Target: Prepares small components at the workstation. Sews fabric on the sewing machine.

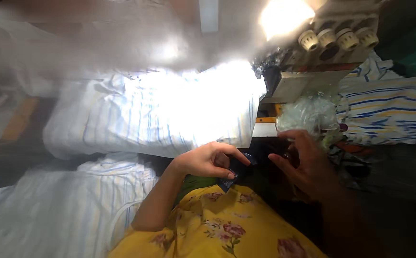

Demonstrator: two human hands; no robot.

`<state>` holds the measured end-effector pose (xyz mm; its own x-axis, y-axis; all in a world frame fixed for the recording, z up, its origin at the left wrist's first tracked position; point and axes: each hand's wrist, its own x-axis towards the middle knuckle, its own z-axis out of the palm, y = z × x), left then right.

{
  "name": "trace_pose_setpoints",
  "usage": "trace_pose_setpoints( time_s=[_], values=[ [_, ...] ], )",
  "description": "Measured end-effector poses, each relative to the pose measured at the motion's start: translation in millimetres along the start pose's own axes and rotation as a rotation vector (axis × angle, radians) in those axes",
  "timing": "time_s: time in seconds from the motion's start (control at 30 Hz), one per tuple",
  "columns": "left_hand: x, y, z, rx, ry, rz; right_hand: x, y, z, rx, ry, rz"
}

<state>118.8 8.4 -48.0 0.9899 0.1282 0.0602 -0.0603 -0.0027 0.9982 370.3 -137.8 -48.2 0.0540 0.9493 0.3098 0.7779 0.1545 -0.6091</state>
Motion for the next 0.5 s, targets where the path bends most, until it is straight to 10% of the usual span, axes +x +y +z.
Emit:
trace_pose_setpoints(
  time_s=[0.23,0.5],
  values=[
    [-1,6,-10,0.074,0.037,0.003,-19,-7,9,0.637,-0.478,0.232],
    [6,16,-18,0.058,0.01,0.041,-15,-14,33,1.198,-0.489,0.326]
  ],
)
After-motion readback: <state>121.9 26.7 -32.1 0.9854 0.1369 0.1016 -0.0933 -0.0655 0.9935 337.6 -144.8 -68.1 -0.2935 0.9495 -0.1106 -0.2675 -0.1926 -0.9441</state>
